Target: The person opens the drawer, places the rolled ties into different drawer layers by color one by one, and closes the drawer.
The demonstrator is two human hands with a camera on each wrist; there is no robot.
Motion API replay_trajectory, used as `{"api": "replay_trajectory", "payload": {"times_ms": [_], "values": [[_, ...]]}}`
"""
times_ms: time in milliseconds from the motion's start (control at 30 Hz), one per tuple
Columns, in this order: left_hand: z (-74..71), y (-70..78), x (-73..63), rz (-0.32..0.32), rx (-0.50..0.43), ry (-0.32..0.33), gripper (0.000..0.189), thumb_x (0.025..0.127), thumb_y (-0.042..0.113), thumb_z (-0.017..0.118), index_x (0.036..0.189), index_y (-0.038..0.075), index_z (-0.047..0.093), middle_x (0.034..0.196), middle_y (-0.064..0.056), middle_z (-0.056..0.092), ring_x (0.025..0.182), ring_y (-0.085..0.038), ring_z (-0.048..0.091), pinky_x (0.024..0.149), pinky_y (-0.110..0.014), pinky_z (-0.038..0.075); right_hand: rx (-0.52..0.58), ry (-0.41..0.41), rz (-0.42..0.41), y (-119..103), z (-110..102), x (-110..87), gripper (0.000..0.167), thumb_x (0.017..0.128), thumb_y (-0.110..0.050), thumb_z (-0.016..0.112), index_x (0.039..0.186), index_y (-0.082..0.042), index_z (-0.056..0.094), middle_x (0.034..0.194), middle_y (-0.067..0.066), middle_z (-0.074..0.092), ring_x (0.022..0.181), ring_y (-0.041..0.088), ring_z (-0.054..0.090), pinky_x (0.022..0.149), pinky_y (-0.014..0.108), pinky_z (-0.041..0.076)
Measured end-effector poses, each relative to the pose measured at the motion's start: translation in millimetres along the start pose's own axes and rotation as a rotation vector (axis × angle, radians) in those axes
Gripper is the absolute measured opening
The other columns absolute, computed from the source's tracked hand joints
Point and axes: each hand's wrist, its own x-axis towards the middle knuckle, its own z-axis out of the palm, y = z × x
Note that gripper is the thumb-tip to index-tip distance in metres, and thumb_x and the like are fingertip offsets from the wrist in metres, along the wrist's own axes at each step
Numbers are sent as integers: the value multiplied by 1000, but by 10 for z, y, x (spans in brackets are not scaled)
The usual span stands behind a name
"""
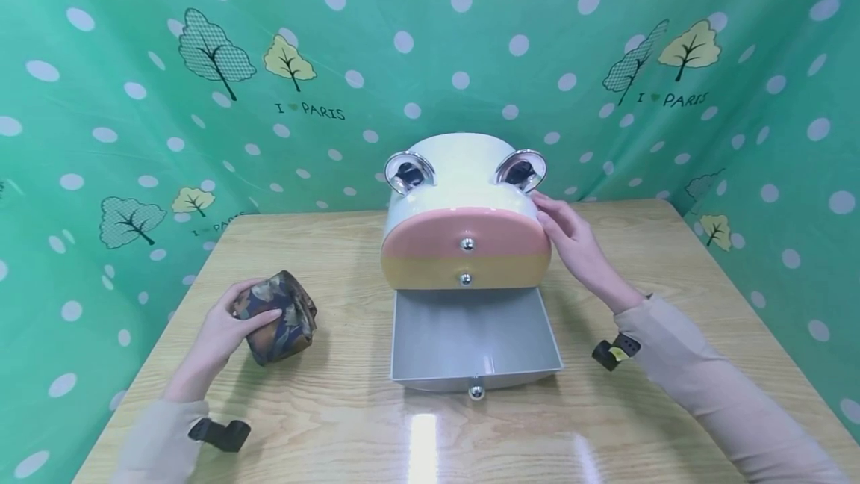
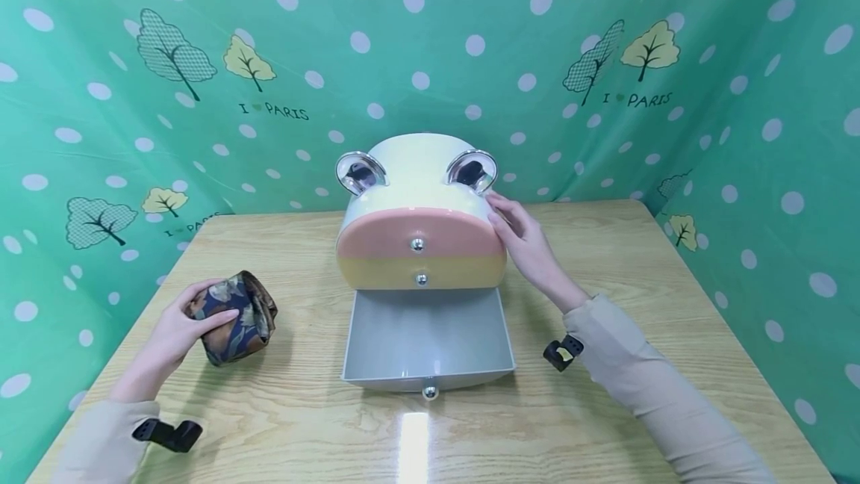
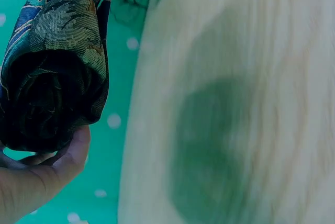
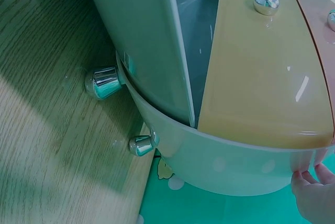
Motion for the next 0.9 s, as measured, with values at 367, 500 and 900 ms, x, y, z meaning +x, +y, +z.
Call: {"api": "replay_trajectory", "payload": {"times_ms": [367,500,900], "values": [[301,388,-12,62,-80,-64,59,78,25,68,129,16,40,117,-6,46,92,-3,50,74,-18,47,19,-2,-5,-17,-3,-9,39,95,-20,42,129,-2,40,141,7,32,129,24,27,105,42,25],[393,508,-29,85,-104,-85,60,76,24,70,128,15,40,116,-6,48,92,-5,52,73,-22,49,16,-5,-2,-8,-4,-8,39,95,-20,41,129,-2,40,141,7,32,129,23,27,105,42,25],[667,815,-95,99,-163,-108,61,72,18,73,125,13,43,111,-12,54,87,-8,57,72,-24,50,7,-3,0,-5,2,-6,41,95,-25,41,129,-3,40,141,6,32,129,22,27,106,41,25]]}}
